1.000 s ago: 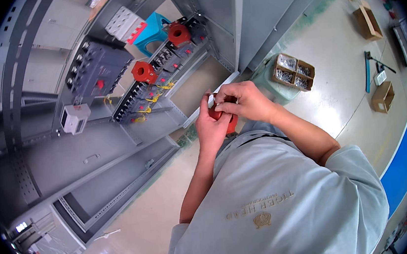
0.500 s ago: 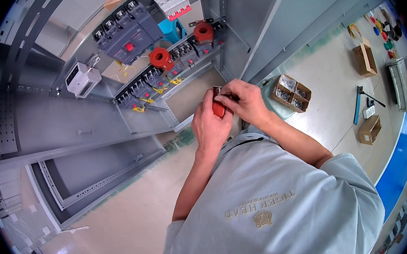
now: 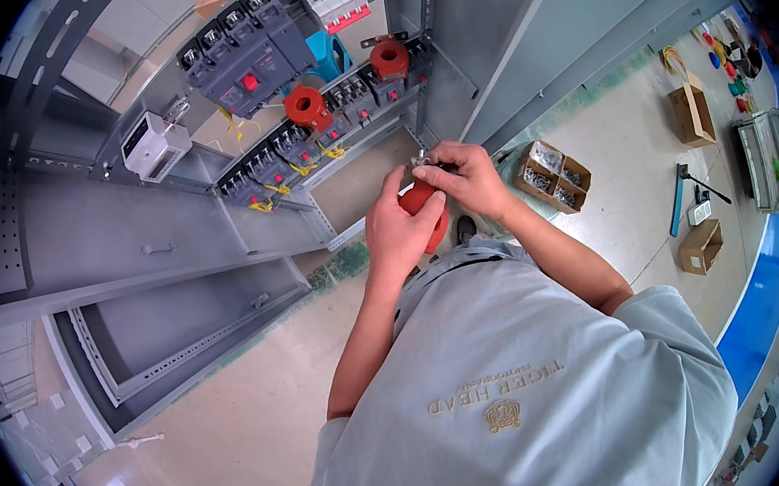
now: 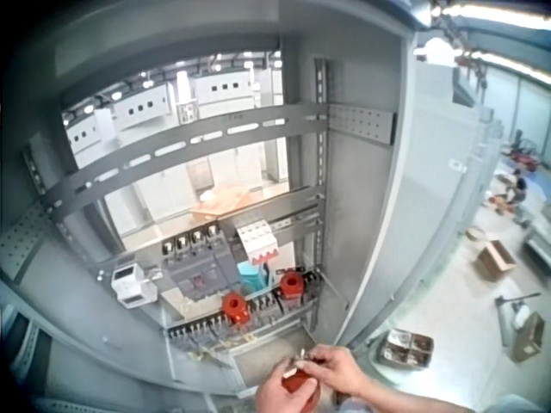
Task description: The person sits on the floor and unpacks small white boxes containing red electrical components, placing the components into a larger cardboard box. The person then stands, moves the box to an electrical cabinet, and installs two of the red components inside.
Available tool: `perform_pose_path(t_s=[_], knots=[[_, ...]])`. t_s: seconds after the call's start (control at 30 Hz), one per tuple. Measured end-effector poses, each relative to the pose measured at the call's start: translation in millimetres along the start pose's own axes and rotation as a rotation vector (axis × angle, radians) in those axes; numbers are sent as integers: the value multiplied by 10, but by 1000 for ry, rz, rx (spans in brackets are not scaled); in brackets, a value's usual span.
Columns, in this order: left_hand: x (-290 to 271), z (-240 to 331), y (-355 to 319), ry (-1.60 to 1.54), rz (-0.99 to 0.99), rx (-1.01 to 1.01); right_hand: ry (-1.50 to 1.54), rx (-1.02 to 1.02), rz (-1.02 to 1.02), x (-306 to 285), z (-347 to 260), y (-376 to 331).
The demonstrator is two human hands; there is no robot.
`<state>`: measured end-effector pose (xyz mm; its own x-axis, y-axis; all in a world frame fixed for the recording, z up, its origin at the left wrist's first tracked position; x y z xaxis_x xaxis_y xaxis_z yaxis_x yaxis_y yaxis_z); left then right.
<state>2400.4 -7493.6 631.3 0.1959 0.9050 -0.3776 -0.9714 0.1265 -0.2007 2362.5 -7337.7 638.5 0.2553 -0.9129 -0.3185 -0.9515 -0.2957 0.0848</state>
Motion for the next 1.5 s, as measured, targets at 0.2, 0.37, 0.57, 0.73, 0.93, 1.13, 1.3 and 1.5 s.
perform_pose_path(t_s=[0.2,0.37,0.57,0.73,0.93,1.13,1.3,1.5], knots=[[132,-163,36,-304,-159,-36,73,73,-130,57,76,10],[201,-86,4,-711,-284,-105,321,199,-173,160,221,-89],[173,-170,-23,-988,-191,-136,662,437,-350,204,397,-284],[137,-376,-99,-995,-273,-281,851,530,-286,301,575,-346],[-141,-166,-105,-708,-190,-32,1030,586,-290,385,356,-433],[-283,-135,-63,-765,-228,100,1091,581,-321,432,253,-377],[-286,-266,-88,-552,-165,44,1015,560,-376,493,365,-418],[-528,-152,-237,-597,-24,175,1026,604,-466,641,135,-357]])
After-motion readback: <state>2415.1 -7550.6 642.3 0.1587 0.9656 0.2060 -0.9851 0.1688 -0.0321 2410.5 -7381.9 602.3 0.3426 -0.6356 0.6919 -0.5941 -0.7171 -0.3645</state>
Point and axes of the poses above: each hand's wrist, its own y-axis towards the middle knuckle, its own x-axis out of the palm, z = x × y, the point moved 8 cm from there along y, towards the middle knuckle, and after that the axes turned 7 degrees about -z, right-handed, at the moved point
